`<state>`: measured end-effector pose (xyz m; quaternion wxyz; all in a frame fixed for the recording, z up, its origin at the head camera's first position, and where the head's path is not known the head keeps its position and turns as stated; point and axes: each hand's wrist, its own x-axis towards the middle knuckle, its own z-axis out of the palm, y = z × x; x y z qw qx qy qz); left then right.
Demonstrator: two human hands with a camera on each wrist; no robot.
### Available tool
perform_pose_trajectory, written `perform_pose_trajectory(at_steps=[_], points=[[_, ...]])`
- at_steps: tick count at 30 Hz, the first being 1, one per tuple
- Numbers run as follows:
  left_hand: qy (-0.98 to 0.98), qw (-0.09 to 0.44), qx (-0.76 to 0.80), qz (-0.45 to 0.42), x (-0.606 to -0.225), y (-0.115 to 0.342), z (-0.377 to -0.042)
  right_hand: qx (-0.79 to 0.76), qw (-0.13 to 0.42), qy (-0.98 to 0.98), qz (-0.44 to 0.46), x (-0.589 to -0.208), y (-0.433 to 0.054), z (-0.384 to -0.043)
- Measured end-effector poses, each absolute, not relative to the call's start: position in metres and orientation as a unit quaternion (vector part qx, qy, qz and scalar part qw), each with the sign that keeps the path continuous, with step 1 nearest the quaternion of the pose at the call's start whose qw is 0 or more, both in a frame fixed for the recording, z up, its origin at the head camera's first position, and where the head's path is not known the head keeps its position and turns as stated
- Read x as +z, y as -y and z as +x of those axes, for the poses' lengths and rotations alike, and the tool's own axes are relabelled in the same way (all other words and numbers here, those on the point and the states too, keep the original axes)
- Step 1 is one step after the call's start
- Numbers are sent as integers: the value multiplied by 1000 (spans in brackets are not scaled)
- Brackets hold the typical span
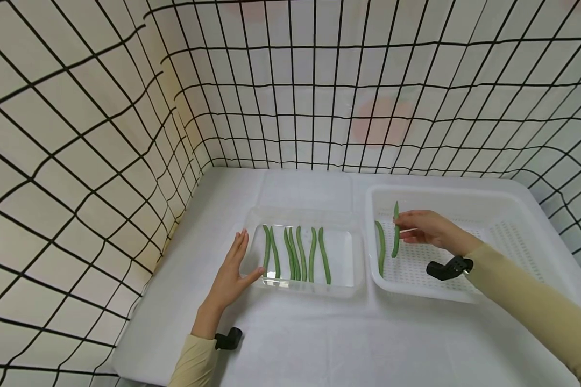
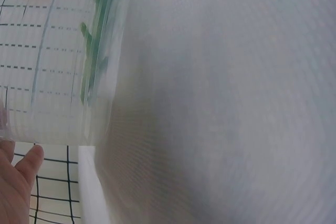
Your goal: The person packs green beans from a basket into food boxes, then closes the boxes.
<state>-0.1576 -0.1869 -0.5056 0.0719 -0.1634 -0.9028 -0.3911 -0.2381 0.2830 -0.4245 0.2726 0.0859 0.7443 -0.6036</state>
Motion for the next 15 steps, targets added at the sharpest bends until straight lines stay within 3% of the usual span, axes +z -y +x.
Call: perform_pose_trajectory(at_steps=[15], points=[[901, 70, -397, -162, -506, 186, -157, -608, 250, -753, 15, -381, -226, -237]])
